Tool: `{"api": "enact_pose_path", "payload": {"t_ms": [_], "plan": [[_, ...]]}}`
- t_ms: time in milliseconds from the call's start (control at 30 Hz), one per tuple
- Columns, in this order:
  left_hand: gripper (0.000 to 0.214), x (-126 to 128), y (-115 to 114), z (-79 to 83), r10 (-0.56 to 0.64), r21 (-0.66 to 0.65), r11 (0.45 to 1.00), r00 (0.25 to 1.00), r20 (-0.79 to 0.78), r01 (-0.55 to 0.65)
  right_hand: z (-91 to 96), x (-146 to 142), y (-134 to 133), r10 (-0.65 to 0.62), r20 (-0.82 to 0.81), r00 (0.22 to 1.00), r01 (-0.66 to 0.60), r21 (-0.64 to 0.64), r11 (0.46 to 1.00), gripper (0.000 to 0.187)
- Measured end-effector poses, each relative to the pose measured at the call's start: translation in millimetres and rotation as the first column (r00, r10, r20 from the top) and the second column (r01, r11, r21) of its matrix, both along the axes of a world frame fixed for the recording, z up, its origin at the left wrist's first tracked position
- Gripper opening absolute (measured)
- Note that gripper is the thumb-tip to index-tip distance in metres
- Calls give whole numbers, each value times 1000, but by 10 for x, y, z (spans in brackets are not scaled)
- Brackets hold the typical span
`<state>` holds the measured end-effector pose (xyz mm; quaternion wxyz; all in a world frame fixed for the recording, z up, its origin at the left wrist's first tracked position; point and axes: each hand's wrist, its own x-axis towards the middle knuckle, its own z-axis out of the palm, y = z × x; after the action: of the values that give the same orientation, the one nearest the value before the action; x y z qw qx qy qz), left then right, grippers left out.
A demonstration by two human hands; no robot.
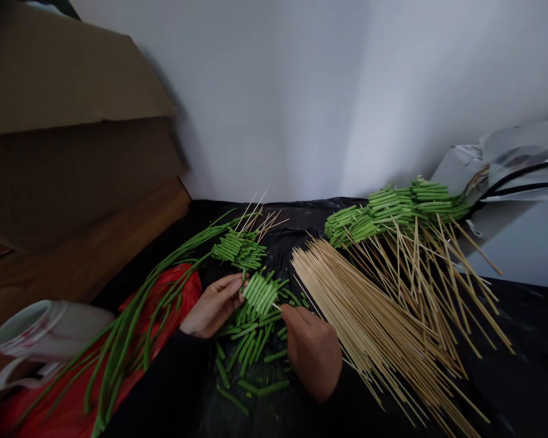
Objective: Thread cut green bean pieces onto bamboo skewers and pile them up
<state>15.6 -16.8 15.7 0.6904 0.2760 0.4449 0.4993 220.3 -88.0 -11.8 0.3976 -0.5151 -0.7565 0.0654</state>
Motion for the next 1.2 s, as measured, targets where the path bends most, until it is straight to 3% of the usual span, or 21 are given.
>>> {"api": "enact_pose_path", "payload": {"t_ms": [667,967,1200], "plan": [[30,21,-25,10,-5,96,995,986,-168,21,13,6,-10,-16,67,998,16,-3,1000,29],[32,-35,-17,-58,-29,161,983,939,-343,89,-25,-3,-21,-1,56,998,1,-3,1000,30],[30,62,-49,-14,-38,199,969,886,-462,146,-29,-48,-13,3,-6,1000,-3,-39,999,25]]}}
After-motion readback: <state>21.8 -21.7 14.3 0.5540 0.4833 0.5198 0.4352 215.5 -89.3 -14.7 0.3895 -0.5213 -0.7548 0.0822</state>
